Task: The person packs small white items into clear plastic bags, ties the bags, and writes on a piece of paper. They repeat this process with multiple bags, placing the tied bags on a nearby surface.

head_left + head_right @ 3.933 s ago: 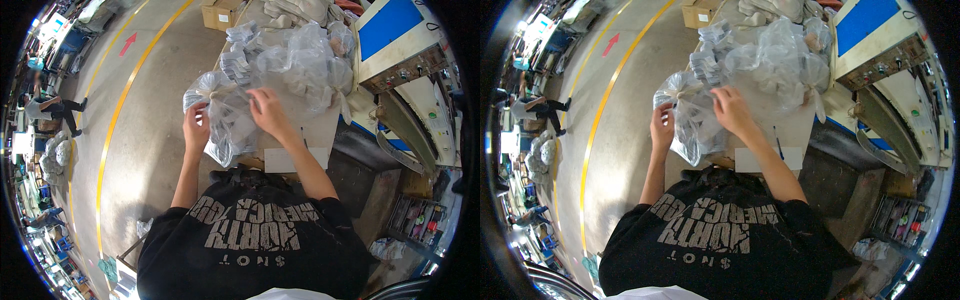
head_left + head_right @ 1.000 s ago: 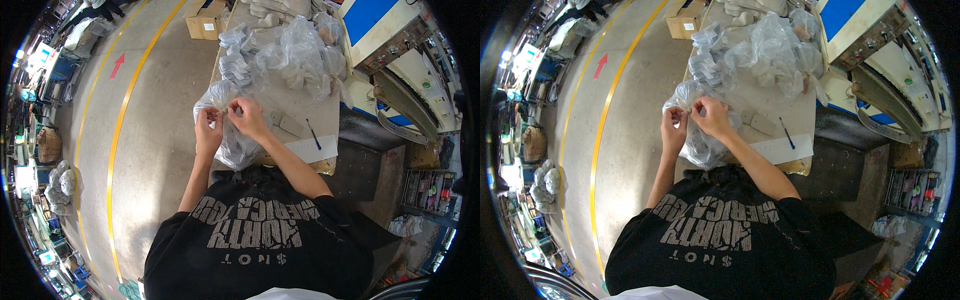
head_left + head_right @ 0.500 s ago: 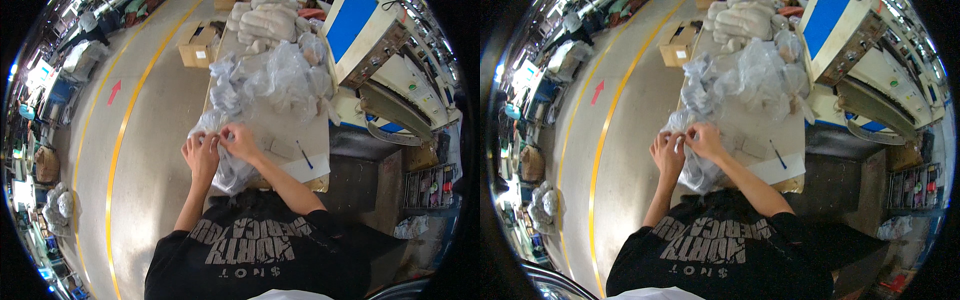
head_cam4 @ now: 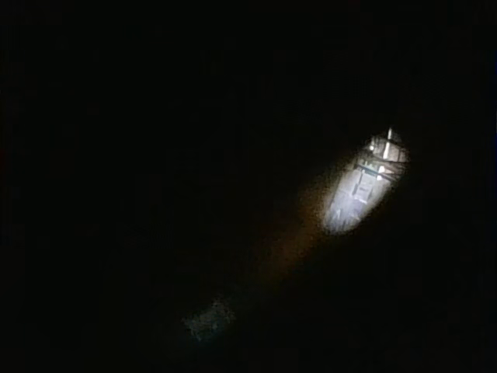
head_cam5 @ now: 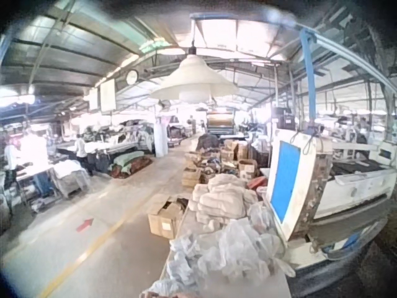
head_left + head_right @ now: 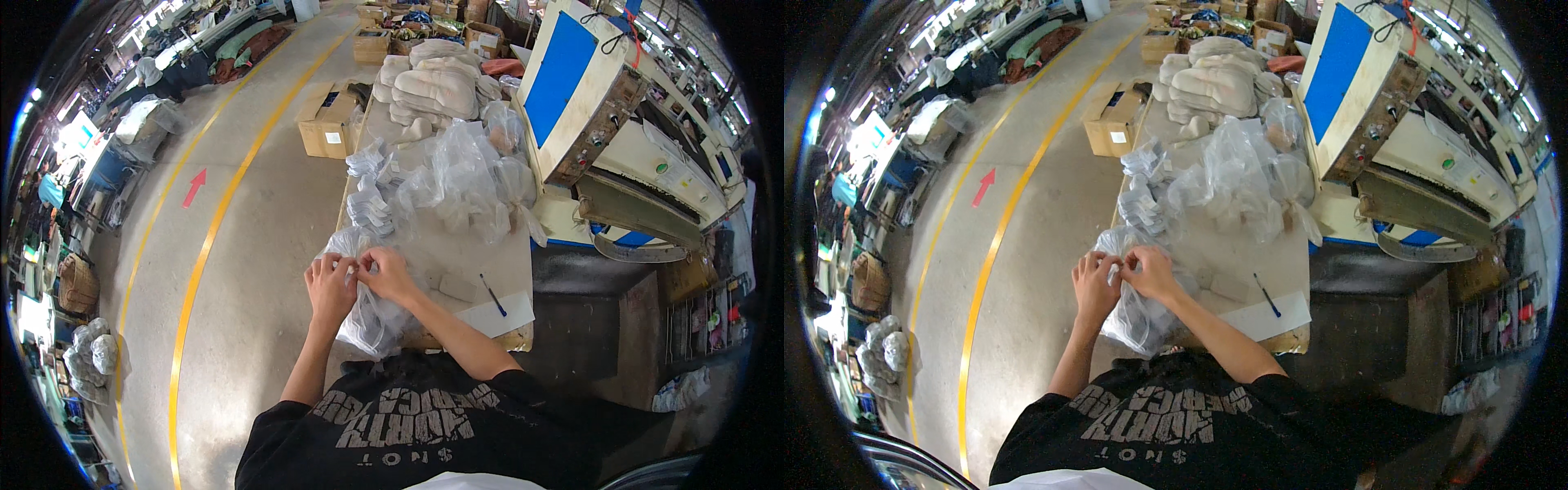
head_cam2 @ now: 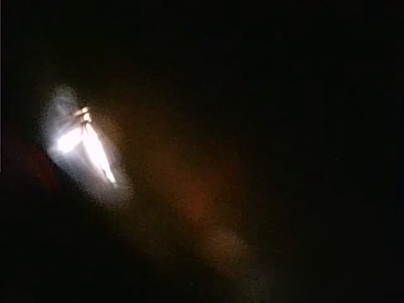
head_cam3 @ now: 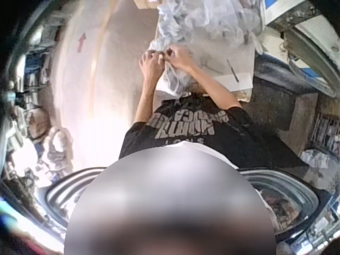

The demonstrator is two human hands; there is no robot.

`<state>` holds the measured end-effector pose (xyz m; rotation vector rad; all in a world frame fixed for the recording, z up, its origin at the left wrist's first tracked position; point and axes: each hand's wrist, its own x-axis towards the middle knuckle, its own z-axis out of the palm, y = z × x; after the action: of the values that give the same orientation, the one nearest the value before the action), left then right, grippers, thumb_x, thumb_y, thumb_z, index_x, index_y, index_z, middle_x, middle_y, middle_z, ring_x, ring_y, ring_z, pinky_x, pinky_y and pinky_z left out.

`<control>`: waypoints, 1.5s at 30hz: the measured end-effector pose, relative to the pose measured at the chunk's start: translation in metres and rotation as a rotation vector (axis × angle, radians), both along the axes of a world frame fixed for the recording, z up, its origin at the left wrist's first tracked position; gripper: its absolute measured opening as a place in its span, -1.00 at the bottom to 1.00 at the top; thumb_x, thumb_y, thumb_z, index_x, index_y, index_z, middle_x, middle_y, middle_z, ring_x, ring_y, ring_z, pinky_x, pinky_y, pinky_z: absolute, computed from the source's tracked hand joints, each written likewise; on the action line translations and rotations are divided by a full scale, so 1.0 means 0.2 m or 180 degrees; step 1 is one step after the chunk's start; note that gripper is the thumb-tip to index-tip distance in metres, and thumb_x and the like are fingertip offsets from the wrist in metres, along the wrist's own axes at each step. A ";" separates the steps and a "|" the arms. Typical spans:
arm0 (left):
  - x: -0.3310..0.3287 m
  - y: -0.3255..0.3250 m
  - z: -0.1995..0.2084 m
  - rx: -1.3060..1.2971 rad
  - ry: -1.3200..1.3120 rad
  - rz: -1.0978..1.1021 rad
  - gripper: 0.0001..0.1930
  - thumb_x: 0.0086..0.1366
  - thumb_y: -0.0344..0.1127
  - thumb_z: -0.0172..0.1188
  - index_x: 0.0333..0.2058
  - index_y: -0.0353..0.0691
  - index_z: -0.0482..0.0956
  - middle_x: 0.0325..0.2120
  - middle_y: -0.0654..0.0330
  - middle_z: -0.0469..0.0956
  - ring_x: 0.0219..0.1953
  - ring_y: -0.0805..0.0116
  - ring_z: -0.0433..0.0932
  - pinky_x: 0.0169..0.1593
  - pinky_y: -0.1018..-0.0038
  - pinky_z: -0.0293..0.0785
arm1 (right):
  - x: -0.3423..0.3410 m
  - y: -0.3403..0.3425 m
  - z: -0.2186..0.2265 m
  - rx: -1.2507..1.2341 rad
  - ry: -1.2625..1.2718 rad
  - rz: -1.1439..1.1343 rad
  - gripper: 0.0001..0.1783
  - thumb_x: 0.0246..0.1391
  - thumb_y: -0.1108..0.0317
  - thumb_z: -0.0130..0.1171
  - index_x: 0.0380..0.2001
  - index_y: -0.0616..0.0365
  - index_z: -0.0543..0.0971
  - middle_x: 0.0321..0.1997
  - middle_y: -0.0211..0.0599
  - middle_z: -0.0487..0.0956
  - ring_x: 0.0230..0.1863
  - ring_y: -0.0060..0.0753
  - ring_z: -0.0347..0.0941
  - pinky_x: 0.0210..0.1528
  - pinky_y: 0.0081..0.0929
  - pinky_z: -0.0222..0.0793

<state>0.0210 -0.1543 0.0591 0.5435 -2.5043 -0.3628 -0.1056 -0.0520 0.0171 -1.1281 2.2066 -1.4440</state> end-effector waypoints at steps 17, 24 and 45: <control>0.05 -0.14 -0.09 0.0820 0.0132 -0.0478 -0.83 0.16 -0.46 0.34 -0.26 -0.21 0.59 -0.24 0.07 0.55 -0.10 -0.02 0.51 0.01 0.14 0.43 | -0.04 0.00 0.04 0.0349 0.0664 0.0045 -0.86 0.14 0.26 0.28 -0.27 0.01 0.59 -0.20 -0.38 0.64 0.01 -0.16 0.52 0.04 -0.02 0.21; 0.02 -0.10 -0.10 0.0662 0.0423 -0.0475 -0.84 0.19 -0.43 0.34 -0.24 -0.24 0.60 -0.23 0.05 0.56 -0.12 0.02 0.51 0.01 0.19 0.43 | -0.01 -0.01 0.01 0.0098 0.0320 0.0137 -0.86 0.14 0.27 0.27 -0.28 0.02 0.57 -0.21 -0.38 0.62 -0.08 -0.19 0.55 -0.01 -0.07 0.22; 0.09 -0.20 -0.23 0.4128 0.0986 -0.1456 -0.78 0.27 -0.23 0.18 -0.40 -0.31 0.53 -0.28 0.27 0.36 -0.12 0.38 0.35 0.06 0.43 0.23 | 0.02 -0.03 0.01 0.0085 0.0954 -0.0018 -0.87 0.17 0.32 0.22 -0.25 0.04 0.50 -0.24 -0.33 0.57 -0.07 -0.15 0.49 0.00 -0.06 0.17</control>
<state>0.0394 -0.1934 0.0139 0.2860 -1.7749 -2.0881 -0.1011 -0.0579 0.0183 -1.4098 2.4175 -1.3154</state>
